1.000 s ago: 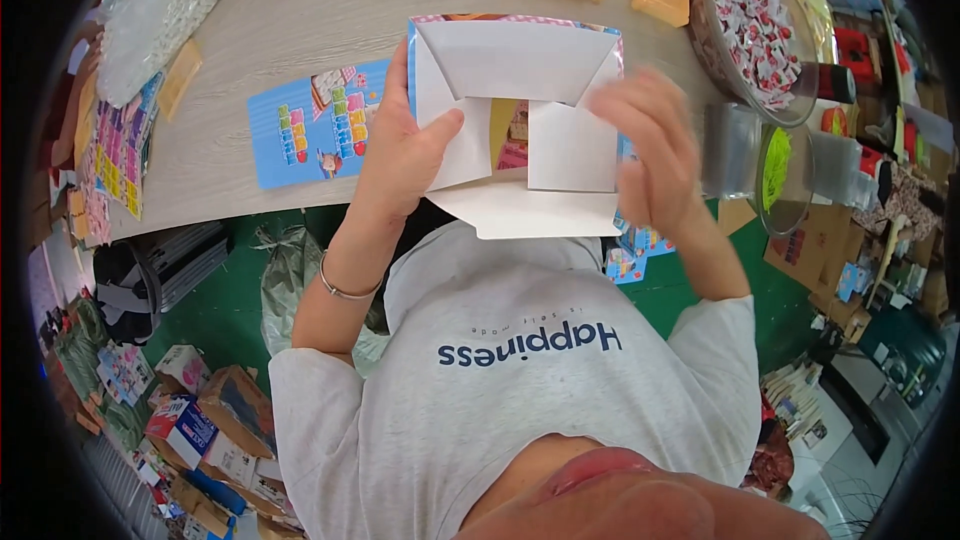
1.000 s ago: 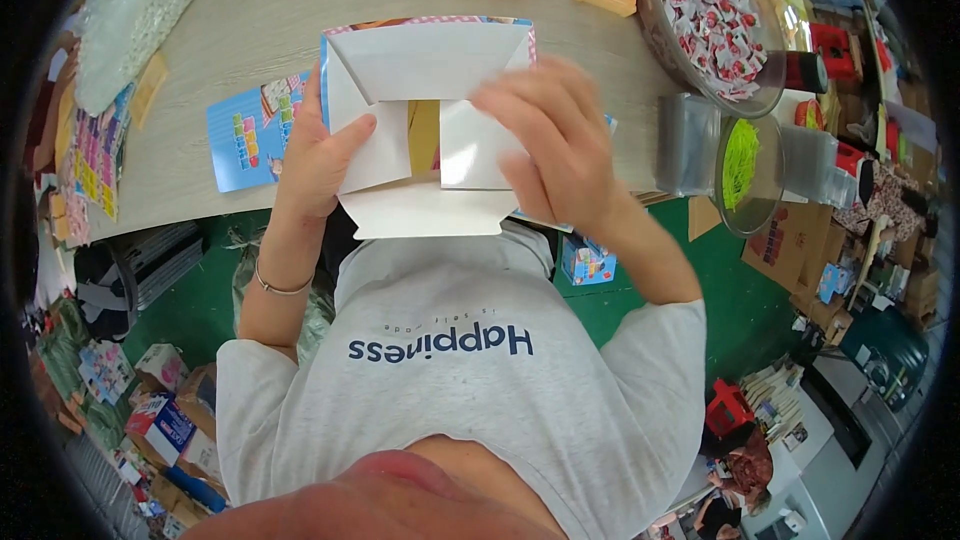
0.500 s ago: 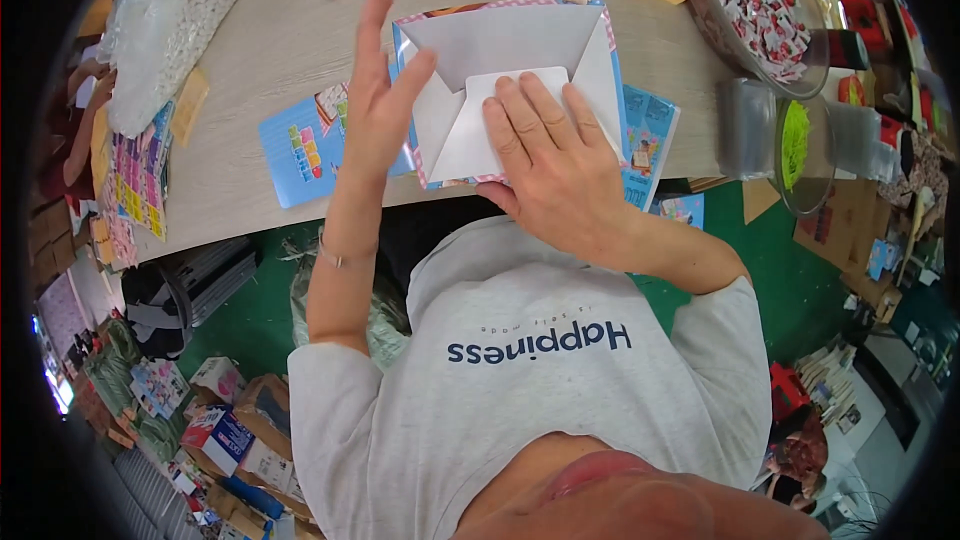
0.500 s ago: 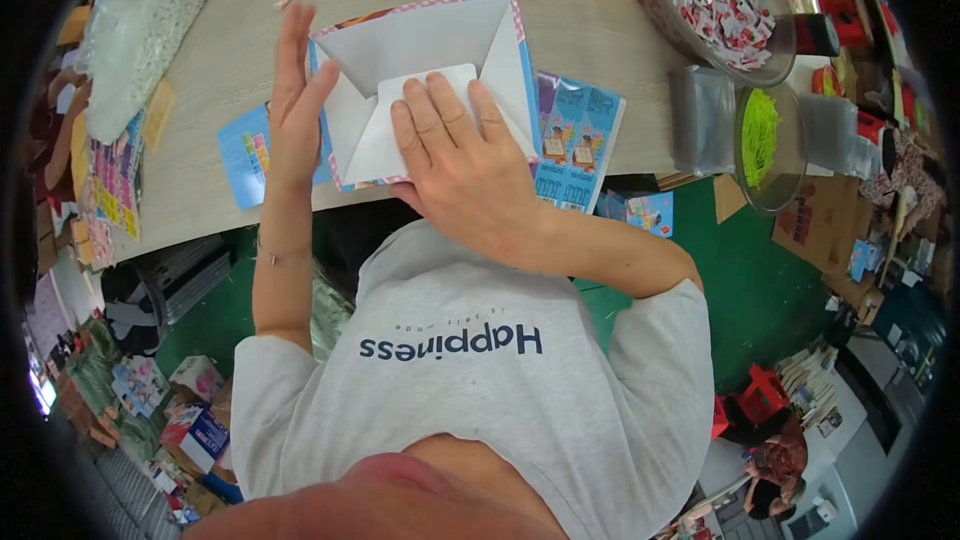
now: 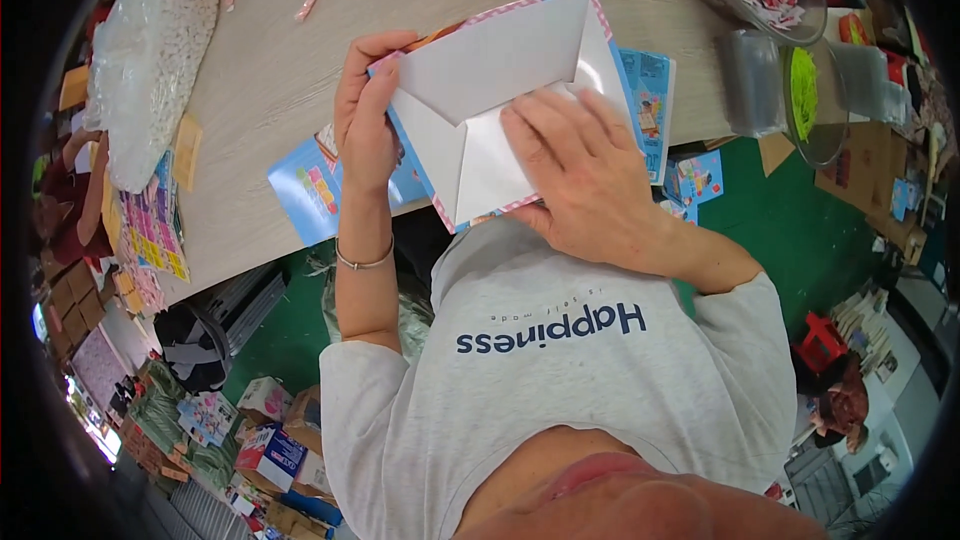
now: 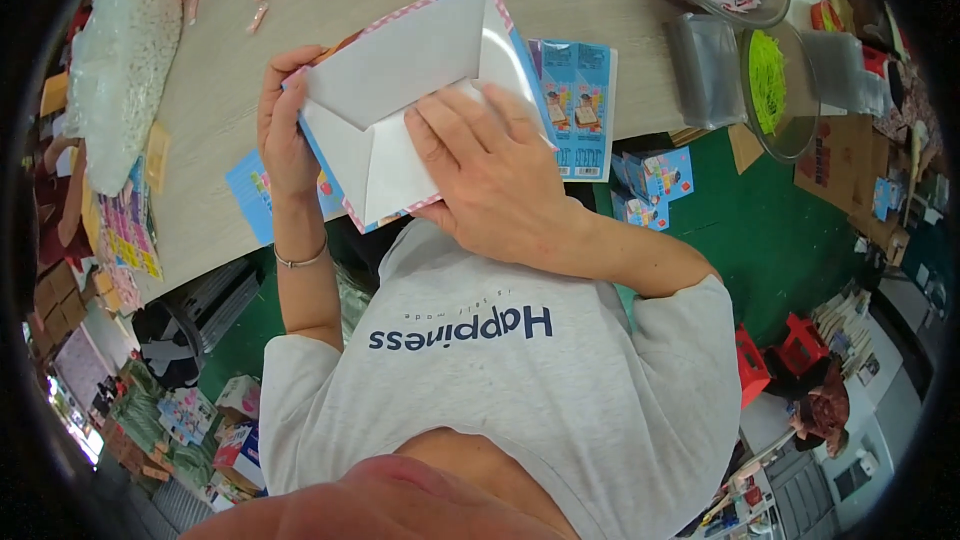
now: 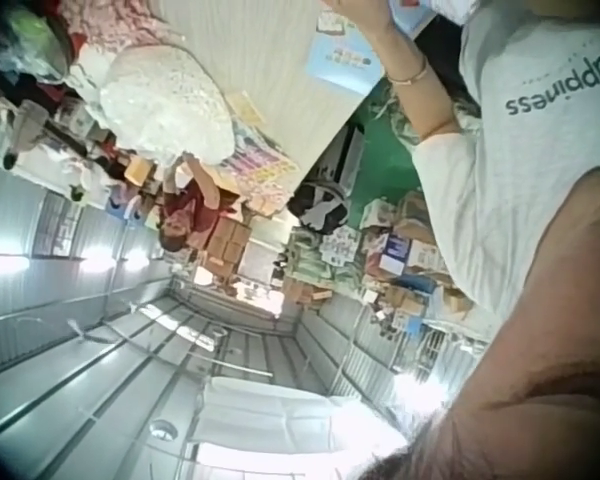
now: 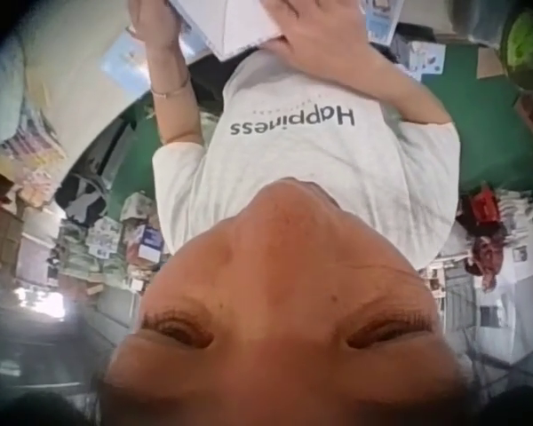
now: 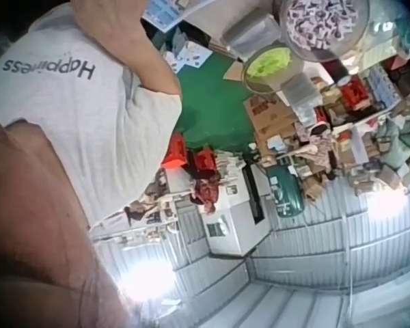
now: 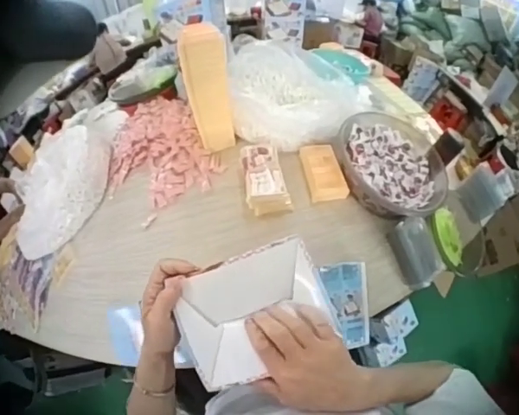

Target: Placing small white components into plastic trays, applying adhesive labels, and packing units into a cardboard box.

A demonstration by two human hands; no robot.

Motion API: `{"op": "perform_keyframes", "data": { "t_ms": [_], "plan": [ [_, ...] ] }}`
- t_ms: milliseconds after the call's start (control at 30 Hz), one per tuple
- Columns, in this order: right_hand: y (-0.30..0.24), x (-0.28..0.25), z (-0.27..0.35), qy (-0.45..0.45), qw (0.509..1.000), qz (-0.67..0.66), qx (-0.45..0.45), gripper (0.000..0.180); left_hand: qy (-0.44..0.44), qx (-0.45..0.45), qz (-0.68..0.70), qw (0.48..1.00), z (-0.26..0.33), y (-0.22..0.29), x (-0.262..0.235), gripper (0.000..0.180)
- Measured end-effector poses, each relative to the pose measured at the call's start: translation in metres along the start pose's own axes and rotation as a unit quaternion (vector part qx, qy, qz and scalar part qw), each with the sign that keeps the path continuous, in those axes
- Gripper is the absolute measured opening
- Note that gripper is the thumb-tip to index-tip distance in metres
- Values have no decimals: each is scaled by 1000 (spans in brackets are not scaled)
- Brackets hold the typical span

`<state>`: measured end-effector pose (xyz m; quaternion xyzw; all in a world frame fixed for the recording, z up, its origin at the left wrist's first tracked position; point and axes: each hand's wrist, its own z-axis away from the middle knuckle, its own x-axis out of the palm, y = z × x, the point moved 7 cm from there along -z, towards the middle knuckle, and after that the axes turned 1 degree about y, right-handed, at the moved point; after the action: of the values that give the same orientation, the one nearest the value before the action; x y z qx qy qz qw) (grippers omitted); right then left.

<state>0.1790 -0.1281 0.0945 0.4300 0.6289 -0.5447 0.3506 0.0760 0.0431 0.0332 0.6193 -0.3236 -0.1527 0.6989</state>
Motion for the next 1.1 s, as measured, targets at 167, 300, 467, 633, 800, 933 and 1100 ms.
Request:
{"op": "perform_keyframes", "data": {
  "t_ms": [167,300,467,633,800,933,1100],
  "plan": [
    [39,-16,28,161,984,-57,59,84,4,24,24,999,16,-5,-18,30],
    [71,-3,30,76,891,-400,203,88,81,72,-53,993,48,20,-17,29],
    [8,-38,-7,-32,688,-725,35,73,199,361,-268,871,141,152,4,22],
    [-104,-109,-76,135,788,-358,-482,29,342,551,-382,659,220,225,-39,31],
    [-168,64,-93,207,843,11,-497,8,471,526,-388,592,245,201,-78,39],
    [-124,201,-105,86,912,61,-395,5,224,279,-475,804,146,141,-14,30],
    [-118,91,-76,124,899,-86,-412,10,340,82,-154,924,51,32,-133,40]
  ]
}}
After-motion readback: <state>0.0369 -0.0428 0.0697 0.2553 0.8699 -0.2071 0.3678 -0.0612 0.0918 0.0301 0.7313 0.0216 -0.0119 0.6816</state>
